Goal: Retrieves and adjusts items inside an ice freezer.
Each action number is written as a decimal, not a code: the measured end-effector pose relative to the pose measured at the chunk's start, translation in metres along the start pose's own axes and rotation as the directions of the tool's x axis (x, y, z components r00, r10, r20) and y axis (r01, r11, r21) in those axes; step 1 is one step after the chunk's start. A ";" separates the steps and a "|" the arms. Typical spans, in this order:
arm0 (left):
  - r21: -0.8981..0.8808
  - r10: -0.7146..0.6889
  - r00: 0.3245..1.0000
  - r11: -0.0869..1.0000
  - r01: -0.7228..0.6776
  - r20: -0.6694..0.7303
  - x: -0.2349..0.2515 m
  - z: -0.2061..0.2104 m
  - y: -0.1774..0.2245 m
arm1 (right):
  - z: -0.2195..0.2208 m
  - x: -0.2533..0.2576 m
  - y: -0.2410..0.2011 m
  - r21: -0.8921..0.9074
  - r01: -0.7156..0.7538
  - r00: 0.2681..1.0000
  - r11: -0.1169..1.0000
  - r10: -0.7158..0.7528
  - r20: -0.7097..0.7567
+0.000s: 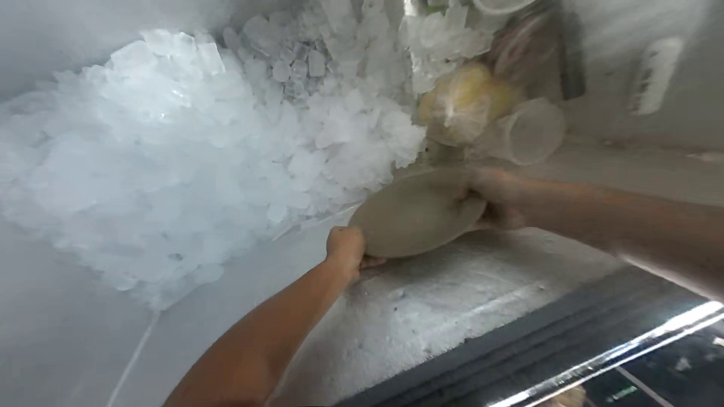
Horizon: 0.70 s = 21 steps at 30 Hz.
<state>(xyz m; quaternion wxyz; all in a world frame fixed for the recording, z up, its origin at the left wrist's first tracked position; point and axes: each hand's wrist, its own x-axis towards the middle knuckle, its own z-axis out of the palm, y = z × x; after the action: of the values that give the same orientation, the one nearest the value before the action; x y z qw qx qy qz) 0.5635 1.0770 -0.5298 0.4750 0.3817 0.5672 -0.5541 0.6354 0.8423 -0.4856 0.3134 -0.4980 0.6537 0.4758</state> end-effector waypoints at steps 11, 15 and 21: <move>0.124 0.238 0.954 0.968 -0.217 -0.183 0.044 -0.072 0.096 | 0.095 0.059 -0.021 0.154 0.044 0.964 0.987 -0.082 0.251; 0.110 0.234 0.963 0.969 -0.220 -0.136 0.042 -0.078 0.116 | 0.094 0.047 -0.055 0.088 0.085 0.958 0.993 -0.105 0.268; 0.242 0.464 0.878 0.871 -0.429 -0.115 0.006 -0.076 0.133 | 0.088 0.022 -0.060 0.123 0.274 0.929 0.954 -0.296 0.223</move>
<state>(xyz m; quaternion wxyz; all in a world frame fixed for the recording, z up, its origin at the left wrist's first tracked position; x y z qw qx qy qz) 0.6806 1.1647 -0.5760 0.4977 0.5961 0.4402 -0.4507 0.6803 0.9134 -0.5547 0.4774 -0.5124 0.5526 0.4518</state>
